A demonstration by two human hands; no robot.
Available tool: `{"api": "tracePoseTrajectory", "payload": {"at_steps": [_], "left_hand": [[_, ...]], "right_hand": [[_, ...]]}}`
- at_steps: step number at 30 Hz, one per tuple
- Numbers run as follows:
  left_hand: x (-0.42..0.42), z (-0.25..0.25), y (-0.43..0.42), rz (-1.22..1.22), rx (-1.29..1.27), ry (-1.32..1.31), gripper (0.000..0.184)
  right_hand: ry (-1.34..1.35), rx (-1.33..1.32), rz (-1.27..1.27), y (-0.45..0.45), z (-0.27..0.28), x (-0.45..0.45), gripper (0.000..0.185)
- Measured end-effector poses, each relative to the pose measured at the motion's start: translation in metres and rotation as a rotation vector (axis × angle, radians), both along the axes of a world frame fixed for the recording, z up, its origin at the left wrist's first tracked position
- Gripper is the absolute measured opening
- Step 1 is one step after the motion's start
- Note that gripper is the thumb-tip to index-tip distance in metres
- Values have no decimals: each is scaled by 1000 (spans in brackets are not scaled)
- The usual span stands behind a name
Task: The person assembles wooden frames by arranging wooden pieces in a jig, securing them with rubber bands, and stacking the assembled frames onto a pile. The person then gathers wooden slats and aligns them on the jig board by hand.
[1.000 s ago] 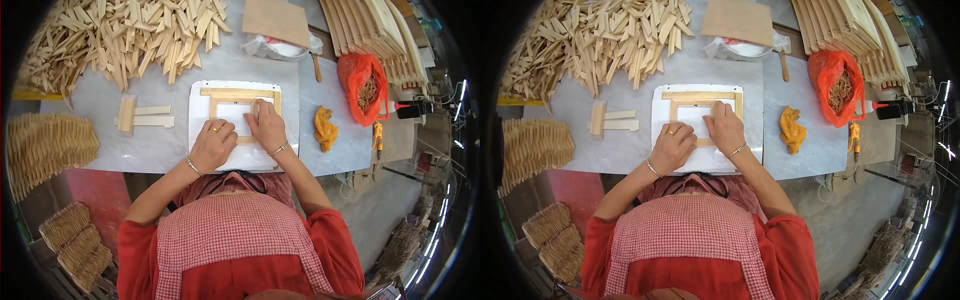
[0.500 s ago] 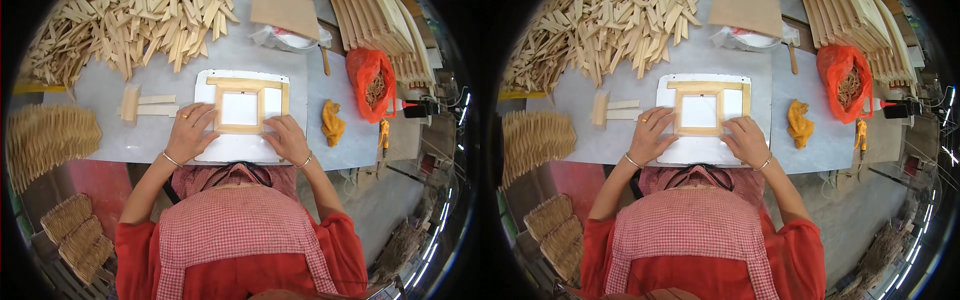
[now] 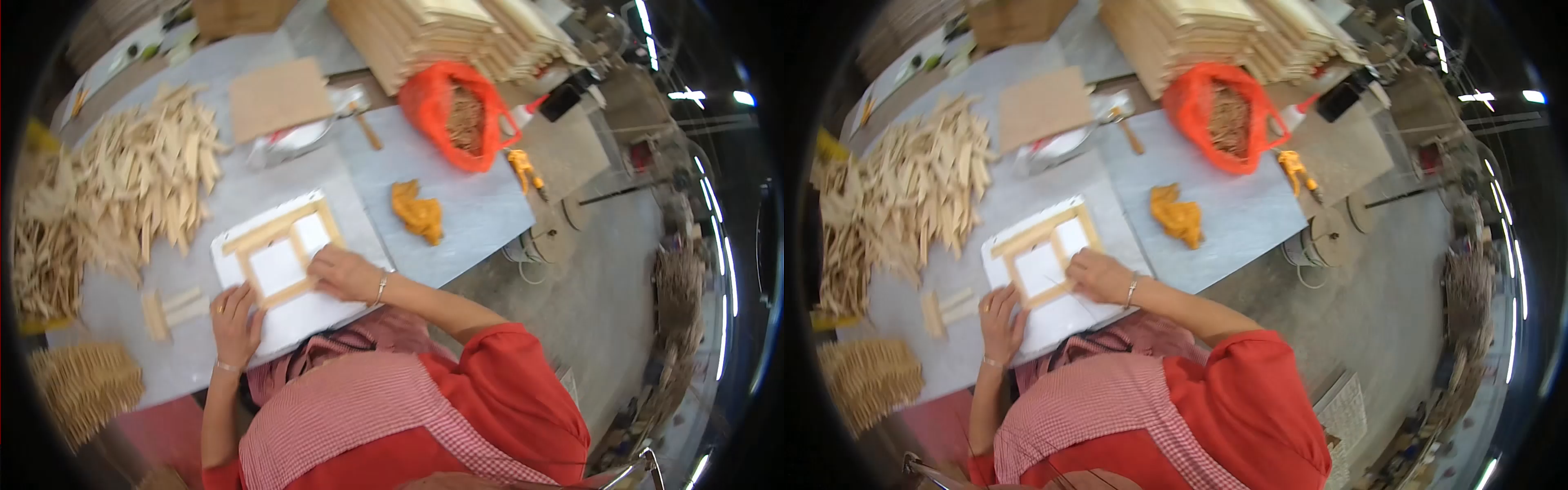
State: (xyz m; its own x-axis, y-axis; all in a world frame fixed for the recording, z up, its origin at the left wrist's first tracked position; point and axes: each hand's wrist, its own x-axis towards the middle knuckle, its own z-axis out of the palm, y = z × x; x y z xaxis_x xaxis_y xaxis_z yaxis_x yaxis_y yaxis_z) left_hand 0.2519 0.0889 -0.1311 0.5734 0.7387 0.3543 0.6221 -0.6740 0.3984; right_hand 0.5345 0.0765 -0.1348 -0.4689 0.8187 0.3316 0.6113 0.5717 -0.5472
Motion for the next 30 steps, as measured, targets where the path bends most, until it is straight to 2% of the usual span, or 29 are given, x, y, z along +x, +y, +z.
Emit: {"api": "tracePoseTrajectory", "payload": {"at_steps": [2,4,5,6,9,10,12,16,20,22,23,25,26,28,30], "left_hand": [[2,5,-2,-5,-26,17,37],[4,8,-3,-8,-24,36,38],[4,10,-3,-7,-42,41,39],[3,11,-3,-18,-32,41,39],[1,13,-1,-16,-78,74,41],[0,12,-1,-22,-86,69,41],[-2,10,1,-26,-103,59,40],[-3,2,1,-4,-107,37,39],[-2,4,-1,14,-95,49,35],[0,6,-1,6,-84,16,34],[0,6,-2,0,-87,-10,33],[-1,3,-2,11,-92,-28,33],[-2,0,-1,25,-105,-42,33],[-7,-10,0,64,-139,-97,31],[-8,-12,0,122,-193,-199,29]], "right_hand": [[2,-100,11,7,15,17,22],[-84,109,-121,26,16,61,17],[-75,91,-331,34,27,87,14],[-29,222,-489,42,41,115,10],[-285,277,-931,63,52,210,9],[-284,296,-943,69,48,229,9],[-478,-50,-1202,79,44,270,13],[-566,-255,-1269,93,31,290,17],[-512,-247,-1311,93,30,288,19],[-230,-154,-1384,89,37,284,16],[-231,-145,-1382,89,37,285,16],[238,-154,-1350,85,35,286,14],[230,-155,-1339,80,42,279,14],[853,-291,-947,66,62,244,12],[710,-409,-820,53,83,193,12]]}}
